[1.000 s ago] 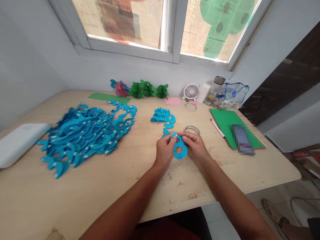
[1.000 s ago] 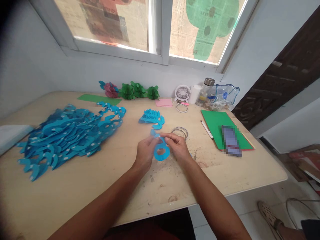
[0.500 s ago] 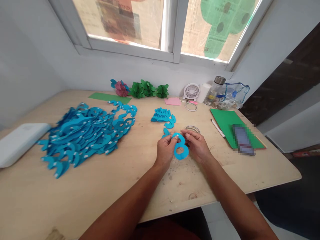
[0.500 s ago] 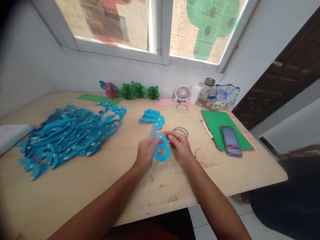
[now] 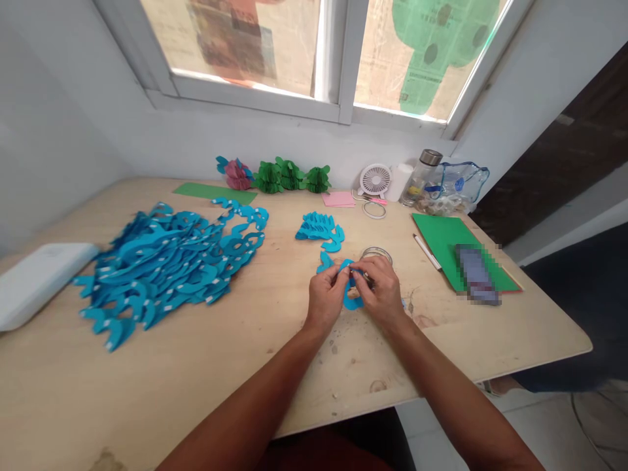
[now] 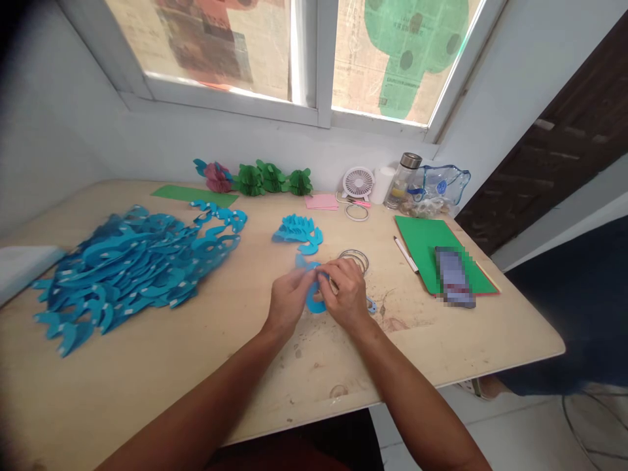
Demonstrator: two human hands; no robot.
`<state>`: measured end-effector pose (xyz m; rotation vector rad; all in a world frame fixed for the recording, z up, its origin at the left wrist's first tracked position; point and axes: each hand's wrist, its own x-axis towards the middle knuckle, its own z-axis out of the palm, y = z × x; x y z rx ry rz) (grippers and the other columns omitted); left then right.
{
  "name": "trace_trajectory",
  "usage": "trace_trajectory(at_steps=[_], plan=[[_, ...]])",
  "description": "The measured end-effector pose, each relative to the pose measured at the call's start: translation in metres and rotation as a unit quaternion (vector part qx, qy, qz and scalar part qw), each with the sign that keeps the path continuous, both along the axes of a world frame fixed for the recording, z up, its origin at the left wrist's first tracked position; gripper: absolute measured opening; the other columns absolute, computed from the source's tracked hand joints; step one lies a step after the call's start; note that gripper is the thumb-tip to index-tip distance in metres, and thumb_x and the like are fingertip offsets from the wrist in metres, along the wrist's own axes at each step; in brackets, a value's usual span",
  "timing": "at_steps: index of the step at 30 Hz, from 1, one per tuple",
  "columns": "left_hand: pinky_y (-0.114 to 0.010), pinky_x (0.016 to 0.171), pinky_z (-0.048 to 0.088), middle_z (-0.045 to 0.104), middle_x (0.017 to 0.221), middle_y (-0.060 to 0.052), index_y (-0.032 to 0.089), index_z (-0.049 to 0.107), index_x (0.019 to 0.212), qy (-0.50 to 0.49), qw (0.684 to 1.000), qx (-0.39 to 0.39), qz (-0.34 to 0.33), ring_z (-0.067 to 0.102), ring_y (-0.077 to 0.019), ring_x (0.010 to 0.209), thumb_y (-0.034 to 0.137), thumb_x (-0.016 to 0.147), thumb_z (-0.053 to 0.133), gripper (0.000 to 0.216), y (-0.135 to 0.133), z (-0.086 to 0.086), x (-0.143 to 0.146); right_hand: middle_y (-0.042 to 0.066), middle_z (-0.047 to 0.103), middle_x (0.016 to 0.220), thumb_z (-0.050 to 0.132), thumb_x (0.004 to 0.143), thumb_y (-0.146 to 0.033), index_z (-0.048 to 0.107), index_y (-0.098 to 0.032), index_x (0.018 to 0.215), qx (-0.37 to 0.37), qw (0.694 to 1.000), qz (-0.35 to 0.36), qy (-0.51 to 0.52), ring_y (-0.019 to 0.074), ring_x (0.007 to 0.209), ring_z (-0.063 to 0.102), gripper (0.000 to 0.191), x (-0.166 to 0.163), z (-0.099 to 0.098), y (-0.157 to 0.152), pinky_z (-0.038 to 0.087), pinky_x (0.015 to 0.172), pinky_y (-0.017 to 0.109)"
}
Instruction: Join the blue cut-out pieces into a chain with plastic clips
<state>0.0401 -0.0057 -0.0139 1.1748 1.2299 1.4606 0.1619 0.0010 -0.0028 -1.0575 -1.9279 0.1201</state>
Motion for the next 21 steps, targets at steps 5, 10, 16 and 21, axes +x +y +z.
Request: trace_trajectory(at_steps=[5,10,16,21], plan=[[-0.02,0.049,0.034,0.048,0.053,0.003,0.015,0.06,0.06,-0.016,1.0,-0.005,-0.002,0.042,-0.0097,0.052,0.031,0.073,0.057,0.021,-0.0006,0.0009,0.001,0.006,0.065,0.086,0.053,0.082,-0.019,0.065,-0.021,0.089,-0.036,0.998,0.013,0.042,0.0205,0.086,0.057,0.014,0.0012,-0.0003,0.0015,0.044,0.079,0.037],[-0.021,0.051,0.036,0.052,0.055,0.003,0.015,0.061,0.059,-0.023,1.0,-0.009,-0.005,0.044,-0.0106,0.054,0.031,0.073,0.057,0.022,-0.0011,0.0032,0.0006,0.005,0.064,0.085,0.053,0.081,-0.019,0.066,-0.021,0.086,-0.082,0.99,0.036,0.105,0.0187,0.083,0.058,0.014,0.0004,0.001,0.0019,0.046,0.074,0.034],[-0.021,0.051,0.035,0.05,0.053,0.003,0.016,0.06,0.06,0.008,1.0,-0.005,-0.001,0.043,-0.011,0.054,0.031,0.075,0.055,0.023,-0.0016,0.0051,-0.0004,0.005,0.064,0.089,0.055,0.079,-0.018,0.067,-0.022,0.088,-0.086,0.991,0.03,0.101,0.0202,0.087,0.058,0.016,0.0004,-0.0014,0.0029,0.045,0.08,0.037],[-0.021,0.051,0.034,0.048,0.053,0.003,0.016,0.058,0.06,0.054,0.998,0.011,-0.014,0.043,-0.0114,0.055,0.03,0.076,0.052,0.022,-0.0014,0.0053,-0.0015,0.006,0.064,0.091,0.055,0.079,-0.019,0.067,-0.023,0.089,-0.061,0.996,0.01,0.071,0.0217,0.09,0.057,0.016,0.0007,-0.003,0.0034,0.044,0.083,0.04]])
